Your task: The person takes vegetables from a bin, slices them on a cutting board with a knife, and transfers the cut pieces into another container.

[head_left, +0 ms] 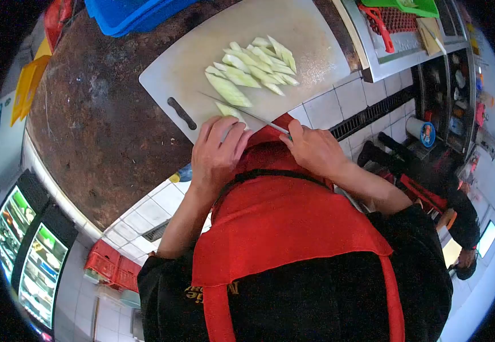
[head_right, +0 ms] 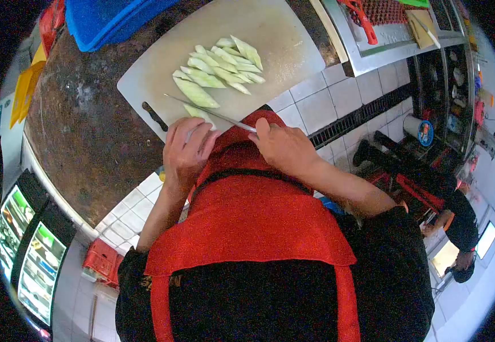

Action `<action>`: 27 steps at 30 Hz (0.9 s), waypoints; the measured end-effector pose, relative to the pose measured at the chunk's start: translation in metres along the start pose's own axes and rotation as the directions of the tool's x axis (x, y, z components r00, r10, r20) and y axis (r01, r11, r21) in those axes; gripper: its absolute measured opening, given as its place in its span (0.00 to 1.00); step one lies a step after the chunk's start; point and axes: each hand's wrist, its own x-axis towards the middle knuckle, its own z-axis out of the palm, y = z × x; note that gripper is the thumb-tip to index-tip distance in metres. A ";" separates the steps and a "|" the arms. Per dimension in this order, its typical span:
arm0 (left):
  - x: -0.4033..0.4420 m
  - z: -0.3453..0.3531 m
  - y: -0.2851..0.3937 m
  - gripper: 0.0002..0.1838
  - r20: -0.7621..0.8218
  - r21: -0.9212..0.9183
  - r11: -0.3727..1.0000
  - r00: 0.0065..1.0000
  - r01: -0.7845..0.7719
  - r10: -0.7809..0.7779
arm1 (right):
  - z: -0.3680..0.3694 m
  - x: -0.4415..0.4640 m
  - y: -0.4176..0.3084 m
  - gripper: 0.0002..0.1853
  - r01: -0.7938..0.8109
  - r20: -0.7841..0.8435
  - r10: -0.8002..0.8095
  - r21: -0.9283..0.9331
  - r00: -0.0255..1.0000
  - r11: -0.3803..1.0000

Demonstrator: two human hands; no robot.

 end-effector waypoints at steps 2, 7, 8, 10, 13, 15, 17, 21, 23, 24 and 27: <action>0.001 0.000 -0.001 0.14 -0.003 -0.019 1.000 1.000 0.005 -0.006 | -0.012 -0.001 -0.003 0.18 0.001 0.086 0.003 -0.045 0.996 0.999; 0.002 0.001 -0.003 0.14 -0.002 -0.029 1.000 1.000 -0.008 0.008 | -0.021 -0.034 0.001 0.15 -0.049 0.102 0.046 0.032 0.994 0.998; 0.003 0.001 -0.002 0.14 -0.021 -0.038 0.999 1.000 -0.004 0.004 | -0.016 -0.035 0.003 0.15 -0.061 0.111 0.060 0.006 0.992 0.998; 0.002 0.000 0.000 0.14 -0.025 -0.057 0.998 1.000 -0.009 0.007 | 0.009 -0.012 0.005 0.15 -0.044 0.081 0.041 0.041 0.996 0.998; 0.000 0.000 0.002 0.12 -0.019 -0.022 1.000 1.000 0.003 -0.003 | 0.000 -0.002 -0.001 0.16 0.002 0.059 -0.004 0.047 0.998 0.999; -0.001 0.002 0.002 0.10 -0.042 -0.031 1.000 0.999 0.003 -0.005 | -0.019 -0.012 0.001 0.17 0.019 0.069 -0.025 0.081 0.997 0.996; -0.001 0.002 0.004 0.09 -0.053 -0.029 1.000 0.999 0.007 -0.009 | -0.028 -0.033 0.005 0.17 -0.028 0.156 0.017 0.067 0.988 0.997; -0.004 0.003 0.003 0.10 -0.063 -0.054 0.998 0.998 0.016 -0.020 | 0.004 -0.006 0.014 0.18 -0.056 0.167 0.053 0.011 0.984 0.998; -0.006 0.004 0.003 0.10 -0.077 -0.050 0.999 0.997 0.018 -0.022 | 0.001 0.000 0.010 0.18 -0.027 0.150 0.027 -0.001 0.988 1.000; -0.009 0.003 0.005 0.10 -0.076 -0.059 0.998 0.997 0.016 -0.020 | -0.004 -0.001 0.006 0.18 -0.017 0.138 0.018 -0.009 0.990 1.000; -0.011 0.006 0.007 0.11 -0.097 -0.057 0.998 0.995 0.028 -0.034 | -0.015 -0.019 0.011 0.18 0.044 0.102 -0.048 0.039 0.994 0.998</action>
